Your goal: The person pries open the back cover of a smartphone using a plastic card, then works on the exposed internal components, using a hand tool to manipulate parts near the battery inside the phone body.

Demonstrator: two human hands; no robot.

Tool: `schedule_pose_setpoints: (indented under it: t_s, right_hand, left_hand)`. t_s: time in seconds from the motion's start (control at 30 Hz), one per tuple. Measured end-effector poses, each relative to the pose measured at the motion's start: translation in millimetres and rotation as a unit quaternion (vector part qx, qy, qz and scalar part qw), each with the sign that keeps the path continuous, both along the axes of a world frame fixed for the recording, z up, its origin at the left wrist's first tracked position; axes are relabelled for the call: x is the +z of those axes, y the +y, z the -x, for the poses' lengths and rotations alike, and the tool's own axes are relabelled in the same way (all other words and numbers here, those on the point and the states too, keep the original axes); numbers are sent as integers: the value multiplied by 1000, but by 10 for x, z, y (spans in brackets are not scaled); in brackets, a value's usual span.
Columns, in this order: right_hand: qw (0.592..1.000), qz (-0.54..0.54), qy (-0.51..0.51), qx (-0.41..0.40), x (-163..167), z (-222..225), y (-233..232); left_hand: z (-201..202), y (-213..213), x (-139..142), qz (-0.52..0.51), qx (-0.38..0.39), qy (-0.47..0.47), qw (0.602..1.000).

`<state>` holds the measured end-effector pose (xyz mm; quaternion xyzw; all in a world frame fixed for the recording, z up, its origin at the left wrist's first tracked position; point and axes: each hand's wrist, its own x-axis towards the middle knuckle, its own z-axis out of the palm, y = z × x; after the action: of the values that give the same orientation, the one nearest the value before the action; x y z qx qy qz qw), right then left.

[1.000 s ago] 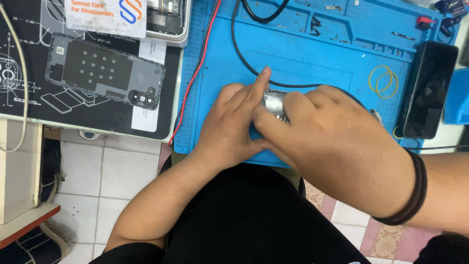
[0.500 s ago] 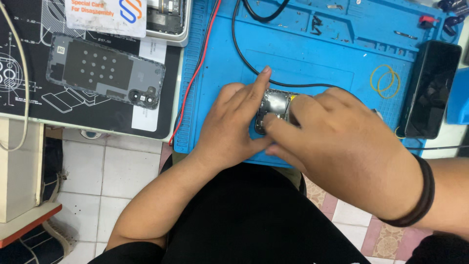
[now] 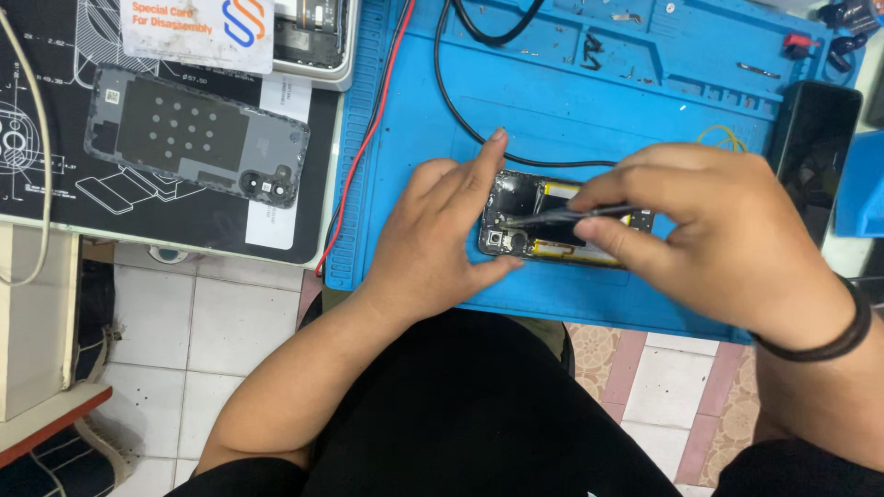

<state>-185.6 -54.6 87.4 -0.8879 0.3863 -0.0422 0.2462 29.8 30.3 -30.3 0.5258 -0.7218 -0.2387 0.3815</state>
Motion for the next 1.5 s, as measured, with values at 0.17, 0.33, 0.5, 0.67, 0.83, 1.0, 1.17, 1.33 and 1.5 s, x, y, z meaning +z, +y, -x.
schedule_pose_setpoints:
  t_s: [0.17,0.33,0.5,0.67,0.83,1.0,1.17,1.33,1.5]
  right_hand:
    - [976,-154,-80,-130,-458,229,-39]
    - [966,-186,-83,-157,-734,274,-95]
    - [968,-186,-70,-151,-780,241,-185]
    - [980,-172,-80,-52,-807,159,-370]
    - [982,-179,-6,-54,-831,95,-468]
    - [984,-164,-69,-26,-822,115,-423]
    - [971,-183,-85,-128,-759,299,-382]
    - [966,-196,-101,-134,-800,413,-369]
    - [975,-156,-106,-119,-756,418,-355]
  left_hand:
    - [5,-12,-10,-4,-3,-4,1000]
    - [25,-19,-9,4,-5,-5,1000]
    - [29,-25,0,-14,-6,-6,1000]
    - [28,-27,0,-2,-7,-4,1000]
    - [36,-34,4,0,-8,2,1000]
    - [24,-36,9,-3,-6,-1,1000]
    - [26,-37,7,6,-7,-1,1000]
    - [19,-46,-2,8,-10,-8,1000]
    - [39,-46,-4,7,-7,-7,1000]
